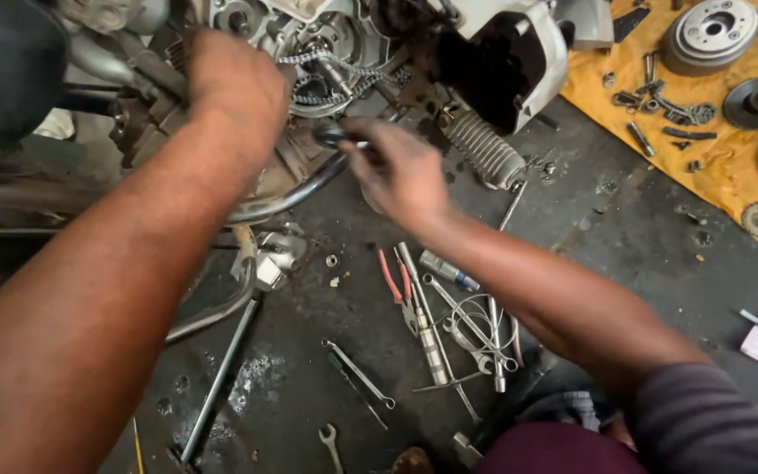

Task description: Repairing and reassembling internal engine components of a motorcycle.

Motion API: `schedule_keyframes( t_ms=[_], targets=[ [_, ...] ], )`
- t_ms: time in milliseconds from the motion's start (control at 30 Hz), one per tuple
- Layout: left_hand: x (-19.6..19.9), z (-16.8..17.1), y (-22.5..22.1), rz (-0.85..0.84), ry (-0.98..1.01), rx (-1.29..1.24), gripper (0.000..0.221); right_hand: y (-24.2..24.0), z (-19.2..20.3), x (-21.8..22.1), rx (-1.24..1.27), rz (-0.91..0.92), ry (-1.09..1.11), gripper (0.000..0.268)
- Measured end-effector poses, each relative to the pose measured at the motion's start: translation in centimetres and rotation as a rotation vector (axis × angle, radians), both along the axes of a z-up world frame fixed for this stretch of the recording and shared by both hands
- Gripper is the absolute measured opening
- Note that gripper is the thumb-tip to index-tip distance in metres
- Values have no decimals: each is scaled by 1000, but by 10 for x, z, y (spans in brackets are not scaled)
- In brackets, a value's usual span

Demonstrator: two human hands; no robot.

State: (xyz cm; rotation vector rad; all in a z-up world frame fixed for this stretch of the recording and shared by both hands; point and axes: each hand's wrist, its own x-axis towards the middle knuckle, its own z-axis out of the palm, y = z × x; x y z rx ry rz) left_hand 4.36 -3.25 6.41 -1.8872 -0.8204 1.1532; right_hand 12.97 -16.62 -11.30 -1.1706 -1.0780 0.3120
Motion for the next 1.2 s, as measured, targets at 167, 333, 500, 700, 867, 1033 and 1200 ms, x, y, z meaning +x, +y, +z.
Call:
schedule_keyframes(
  t_ms=[167,333,500,700,867,1033,1200],
  targets=[
    [22,-11,0,-117,36,-34,38,50,-11,-21,-17,-254,-235,31],
    [19,-8,-1,-246,134,-15,56,69,-10,-41,-75,-347,-157,30],
    [17,-3,-3,-253,65,-48,35,87,-24,-59,49,-385,139,23],
    [10,1,1,-292,2,-60,32,92,-15,-69,12,-382,279,25],
    [0,3,1,-372,34,-50,37,99,-12,-71,-65,-346,395,28],
    [-2,19,-15,-447,92,-13,50,107,-5,-79,-29,-333,546,31],
    [-4,16,-14,-424,212,24,73,108,-8,-85,29,-443,388,31]
  ],
)
